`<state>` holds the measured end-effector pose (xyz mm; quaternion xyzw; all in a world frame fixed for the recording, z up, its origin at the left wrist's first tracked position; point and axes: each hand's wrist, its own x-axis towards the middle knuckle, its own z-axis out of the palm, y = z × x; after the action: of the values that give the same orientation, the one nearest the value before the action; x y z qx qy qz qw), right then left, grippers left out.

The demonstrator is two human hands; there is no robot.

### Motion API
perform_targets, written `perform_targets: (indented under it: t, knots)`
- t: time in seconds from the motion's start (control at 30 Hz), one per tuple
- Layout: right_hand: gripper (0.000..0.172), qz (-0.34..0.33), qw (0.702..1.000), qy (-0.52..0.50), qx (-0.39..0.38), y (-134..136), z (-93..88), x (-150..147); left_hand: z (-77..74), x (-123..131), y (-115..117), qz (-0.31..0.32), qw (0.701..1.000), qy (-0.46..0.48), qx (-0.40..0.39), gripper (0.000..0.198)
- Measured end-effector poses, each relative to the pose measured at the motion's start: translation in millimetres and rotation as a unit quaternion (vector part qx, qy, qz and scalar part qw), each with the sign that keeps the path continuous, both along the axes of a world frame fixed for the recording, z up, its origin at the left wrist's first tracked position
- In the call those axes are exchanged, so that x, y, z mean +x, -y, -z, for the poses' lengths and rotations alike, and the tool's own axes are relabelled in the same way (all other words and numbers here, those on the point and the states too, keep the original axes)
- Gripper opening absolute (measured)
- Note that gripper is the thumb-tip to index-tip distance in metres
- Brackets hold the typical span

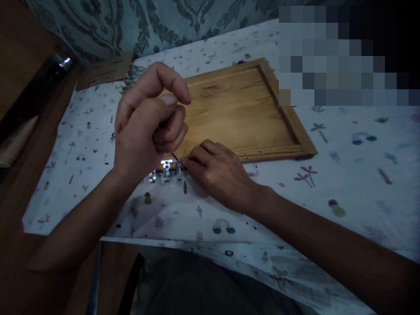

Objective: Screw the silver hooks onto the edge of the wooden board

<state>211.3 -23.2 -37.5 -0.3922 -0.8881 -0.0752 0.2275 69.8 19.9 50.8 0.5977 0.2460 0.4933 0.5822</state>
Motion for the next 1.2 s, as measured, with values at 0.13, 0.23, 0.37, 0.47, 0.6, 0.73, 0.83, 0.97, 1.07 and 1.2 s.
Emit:
perform_targets:
  t: [0.13, 0.23, 0.37, 0.47, 0.6, 0.73, 0.83, 0.97, 1.07, 1.2]
  knots:
    - [0.017, 0.004, 1.0, 0.004, 0.006, -1, 1.4, -1, 0.1, -5, -4, 0.009, 1.0, 0.006, 0.007, 0.023]
    - [0.017, 0.003, 1.0, -0.001, 0.014, 0, 2.3, -1, 0.5, -6, -2, -0.029, 1.0, 0.006, 0.004, 0.019]
    - [0.018, 0.004, 1.0, -0.001, 0.012, 0, 2.0, -1, 0.7, 0, 4, -0.057, 0.997, 0.031, -0.033, 0.02]
    - [0.018, 0.004, 1.0, -0.004, 0.015, 0, 1.2, -1, 2.6, 5, 6, -0.056, 0.997, 0.057, -0.012, 0.02]
    - [0.017, 0.0, 1.0, -0.007, 0.005, 0, 1.3, -1, 4.7, 6, 3, -0.028, 0.998, 0.049, 0.009, 0.026]
    - [0.017, -0.008, 1.0, -0.01, -0.005, -1, 2.0, 0, 2.2, 0, -2, 0.046, 0.998, 0.03, 0.005, 0.026]
    - [0.018, -0.006, 1.0, -0.008, -0.003, -1, 1.8, 0, 0.0, -4, -2, 0.093, 0.996, -0.016, 0.009, 0.023]
    - [0.018, -0.007, 1.0, -0.012, -0.013, 0, 0.1, 0, 0.6, -9, 0, 0.104, 0.994, -0.038, 0.024, 0.017]
    - [0.017, -0.008, 1.0, -0.009, -0.017, 0, -0.5, 0, 1.6, -11, -1, 0.1, 0.994, -0.025, 0.028, 0.012]
    - [0.017, 0.001, 1.0, -0.008, -0.013, 1, 0.1, 0, -0.4, -12, -8, 0.122, 0.992, -0.03, 0.005, 0.005]
